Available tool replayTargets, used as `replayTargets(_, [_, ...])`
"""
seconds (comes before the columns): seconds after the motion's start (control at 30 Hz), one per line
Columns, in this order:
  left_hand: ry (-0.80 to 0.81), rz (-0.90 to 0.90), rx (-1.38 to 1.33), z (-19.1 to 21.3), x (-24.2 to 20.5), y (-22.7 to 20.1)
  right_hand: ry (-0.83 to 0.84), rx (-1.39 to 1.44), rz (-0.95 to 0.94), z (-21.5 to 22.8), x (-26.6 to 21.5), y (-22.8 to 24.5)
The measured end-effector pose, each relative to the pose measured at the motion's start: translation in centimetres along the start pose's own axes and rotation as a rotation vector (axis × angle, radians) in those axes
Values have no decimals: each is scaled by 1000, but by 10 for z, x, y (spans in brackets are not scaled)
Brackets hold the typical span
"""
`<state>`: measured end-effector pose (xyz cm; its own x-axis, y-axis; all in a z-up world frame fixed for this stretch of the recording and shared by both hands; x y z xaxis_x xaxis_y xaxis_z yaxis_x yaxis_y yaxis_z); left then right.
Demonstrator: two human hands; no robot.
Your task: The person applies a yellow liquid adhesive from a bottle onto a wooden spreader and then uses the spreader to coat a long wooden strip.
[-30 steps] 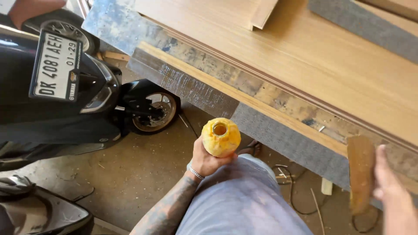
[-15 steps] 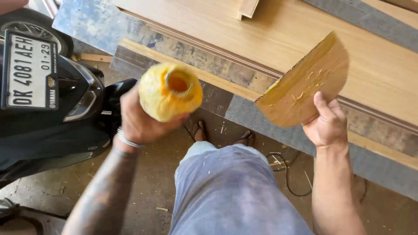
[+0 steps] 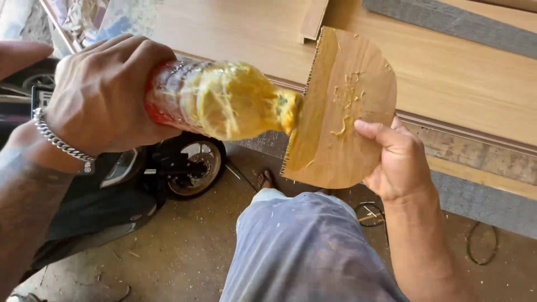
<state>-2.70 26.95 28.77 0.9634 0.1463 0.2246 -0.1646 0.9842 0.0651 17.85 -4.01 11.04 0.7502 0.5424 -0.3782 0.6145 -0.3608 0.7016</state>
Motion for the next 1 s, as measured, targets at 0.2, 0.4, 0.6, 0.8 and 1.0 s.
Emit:
replayTargets(0.2, [19, -143, 133, -3, 16, -8, -12, -41, 72, -12, -7, 13])
replayTargets(0.4, [18, -224, 142, -4, 28, -19, -232, -51, 109, 0, -13, 18])
replayTargets(0.6, [5, -305, 156, -2, 34, -31, -352, -74, 182, 13, -19, 22])
replayTargets(0.8, [15, -343, 214, -9, 41, -34, -407, -92, 192, 19, -28, 25])
replayTargets(1.0, [20, -364, 212, -17, 45, -34, -448, -82, 185, 21, -36, 27])
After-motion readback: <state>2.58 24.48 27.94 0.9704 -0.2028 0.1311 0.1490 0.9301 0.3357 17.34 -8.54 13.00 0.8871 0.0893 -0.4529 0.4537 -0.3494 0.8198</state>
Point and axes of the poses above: each hand's wrist, its own x-axis towards the middle knuckle, its own z-axis out of the back of the hand, y = z × x, the point moved 7 cm from there along x, towards the middle knuckle, and after that the axes turned 10 degrees about z, right-handed, at the moved point
